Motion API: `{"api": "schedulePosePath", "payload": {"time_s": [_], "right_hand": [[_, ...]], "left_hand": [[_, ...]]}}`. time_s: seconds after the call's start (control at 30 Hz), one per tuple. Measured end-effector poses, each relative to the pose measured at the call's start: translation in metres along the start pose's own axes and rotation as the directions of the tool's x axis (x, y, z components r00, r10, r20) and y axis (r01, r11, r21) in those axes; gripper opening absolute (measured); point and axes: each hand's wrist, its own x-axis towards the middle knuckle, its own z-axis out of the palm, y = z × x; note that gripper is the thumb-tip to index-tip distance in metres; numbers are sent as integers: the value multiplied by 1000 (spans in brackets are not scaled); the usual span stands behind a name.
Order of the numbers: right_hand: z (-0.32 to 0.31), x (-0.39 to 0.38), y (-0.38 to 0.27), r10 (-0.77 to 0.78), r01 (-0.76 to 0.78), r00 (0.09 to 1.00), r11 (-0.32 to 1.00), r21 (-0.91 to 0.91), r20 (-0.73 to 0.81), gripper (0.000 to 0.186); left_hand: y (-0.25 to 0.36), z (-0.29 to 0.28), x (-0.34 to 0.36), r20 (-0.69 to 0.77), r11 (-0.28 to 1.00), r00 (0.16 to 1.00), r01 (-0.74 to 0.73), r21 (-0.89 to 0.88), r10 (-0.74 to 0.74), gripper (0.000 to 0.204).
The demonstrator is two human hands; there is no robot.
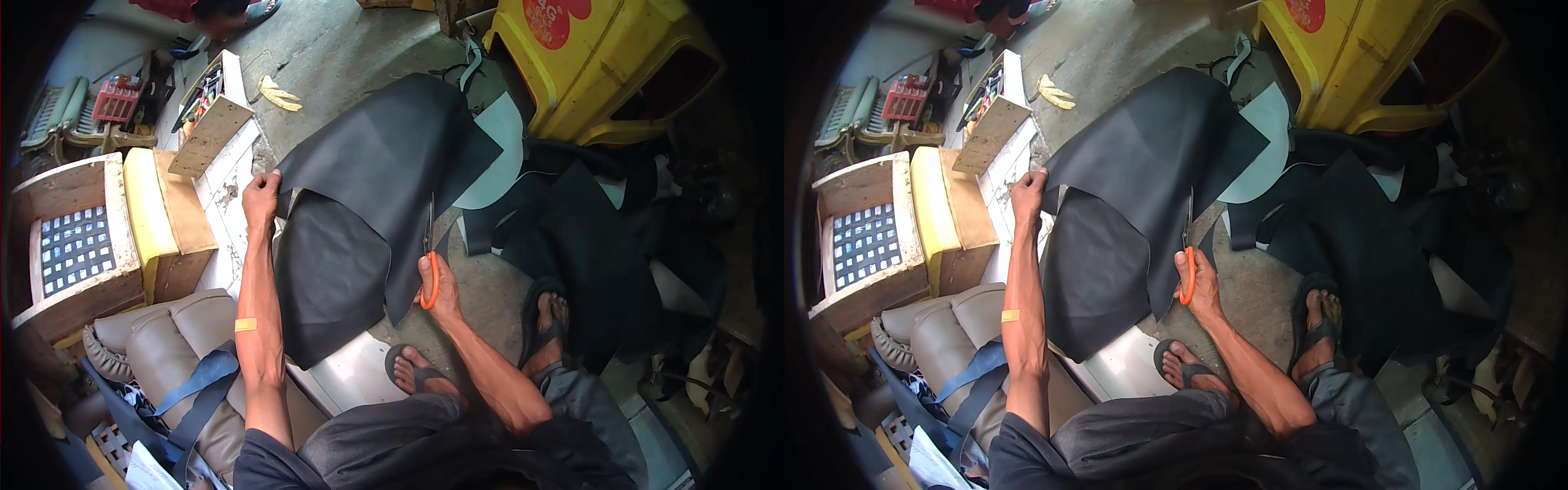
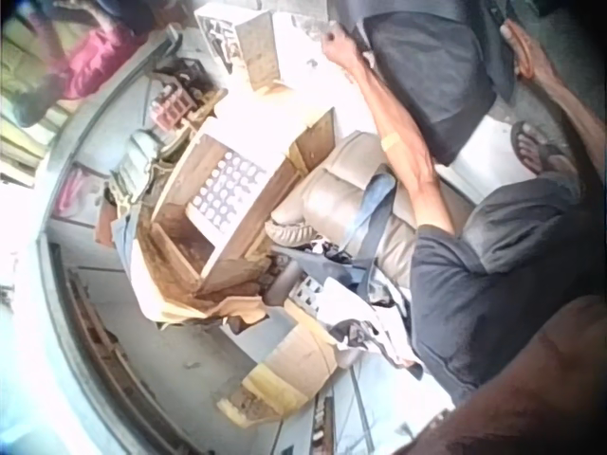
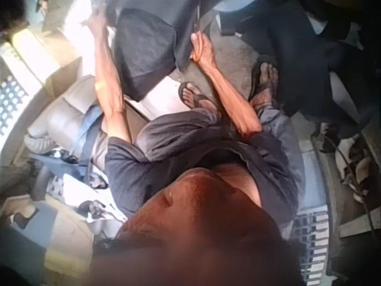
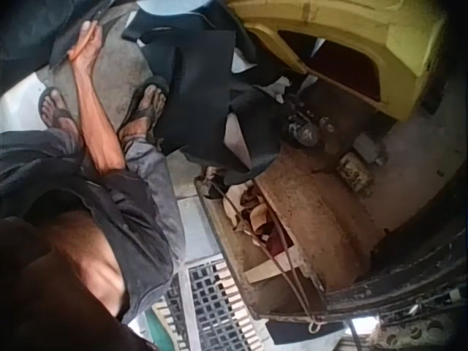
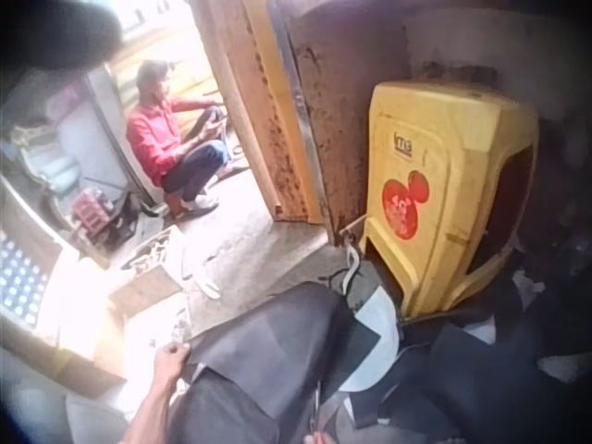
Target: The person cuts a piece of black fabric using scissors, following a white paper template placed on the floor. They then fit the cut fabric onto a yellow foam seat cushion, trim the edges, and adjust the fit.
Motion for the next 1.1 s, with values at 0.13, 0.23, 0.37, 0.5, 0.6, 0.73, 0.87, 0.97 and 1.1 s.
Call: {"api": "schedulePosePath", "payload": {"time_s": [0.13, 0.23, 0.37, 0.5, 0.6, 0.73, 0.87, 0.97, 1.1], "right_hand": [[3, -2, -7, 11, -11, 1000, 1000, -5, 16, 48], [0, -1, -3, 23, -22, 999, 1000, -14, 26, 48], [1, 1, -3, 11, -10, 999, 1000, -15, 35, 49], [-3, 2, 0, 13, -12, 999, 1000, -24, 42, 50], [-11, 4, -1, 7, -5, 1000, 997, -78, 14, 51], [-17, 4, -4, 15, -17, 1000, 991, -130, -17, 51], [1, 2, -4, -16, 16, 1000, 998, -67, 3, 46], [7, 0, -5, -51, 51, 999, 996, -77, 6, 45], [16, -2, -1, -32, 35, 999, 995, -89, 29, 44]], "left_hand": [[-3, 6, -9, -35, 947, 999, -13, 321, 26, 38], [-3, 15, -15, -41, 931, 996, -61, 360, 81, 36], [-18, 17, -3, -3, 861, 994, -94, 499, 109, 34], [-2, 31, -8, -35, 888, 993, -81, 454, 108, 43], [19, 48, -20, 92, 933, 992, 45, 358, -83, 59], [9, 73, 0, 306, 964, 917, 215, 156, -254, 63], [10, 57, -2, 149, 986, 975, 165, 30, -168, 50], [0, 62, 0, 57, 980, 979, 199, -12, -198, 45], [-8, 51, -1, -6, 979, 979, 202, 15, -202, 44]]}}
